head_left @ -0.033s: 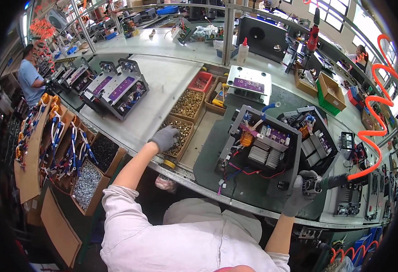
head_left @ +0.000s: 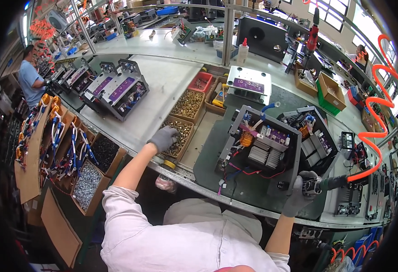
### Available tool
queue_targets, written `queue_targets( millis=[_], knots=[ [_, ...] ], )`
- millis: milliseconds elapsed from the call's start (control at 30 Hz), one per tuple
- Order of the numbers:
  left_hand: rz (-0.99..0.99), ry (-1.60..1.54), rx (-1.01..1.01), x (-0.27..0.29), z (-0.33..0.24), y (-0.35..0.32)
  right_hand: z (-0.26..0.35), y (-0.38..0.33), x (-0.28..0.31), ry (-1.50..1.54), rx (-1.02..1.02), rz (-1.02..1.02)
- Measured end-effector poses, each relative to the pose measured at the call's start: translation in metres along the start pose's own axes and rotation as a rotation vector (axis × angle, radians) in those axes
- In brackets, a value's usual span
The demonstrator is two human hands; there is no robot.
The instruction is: Assembling electronic components and circuit boards into a metal inverter chassis using a pneumatic screwdriver.
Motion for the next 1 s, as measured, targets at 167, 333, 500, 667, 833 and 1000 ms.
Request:
queue_targets(
  millis=[167, 333, 500, 667, 833, 1000],
  knots=[
    [-0.253, -0.83, 0.385, 0.004, 0.029, -0.012, -0.002, -0.004, 0.002, 0.021, -0.021, -0.062],
    [-0.396, -1.126, 0.394, 0.018, 0.026, -0.021, 0.002, -0.004, 0.003, 0.032, -0.075, -0.022],
    [-0.4, -1.875, 0.23, 0.039, 0.011, -0.042, 0.028, 0.005, 0.013, -0.004, -0.09, 0.126],
    [0.111, -2.282, 0.034, 0.058, -0.128, -0.069, 0.088, 0.023, 0.027, 0.375, 0.282, -0.039],
    [0.422, -1.985, 0.229, 0.028, -0.262, -0.086, 0.152, 0.027, -0.017, 0.734, 0.429, 0.264],
    [0.813, -2.34, -0.084, -0.005, -0.301, -0.068, 0.166, 0.019, -0.043, 0.873, 0.413, 0.441]
  ],
)
Point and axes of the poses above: each hand's wrist, its own y-axis towards the middle knuckle, its own x-axis out of the back of the hand, z = x × y, the point moved 4 cm from there along y, towards the middle knuckle, and after that the axes turned 1 degree about -x, right-handed, at the moved point
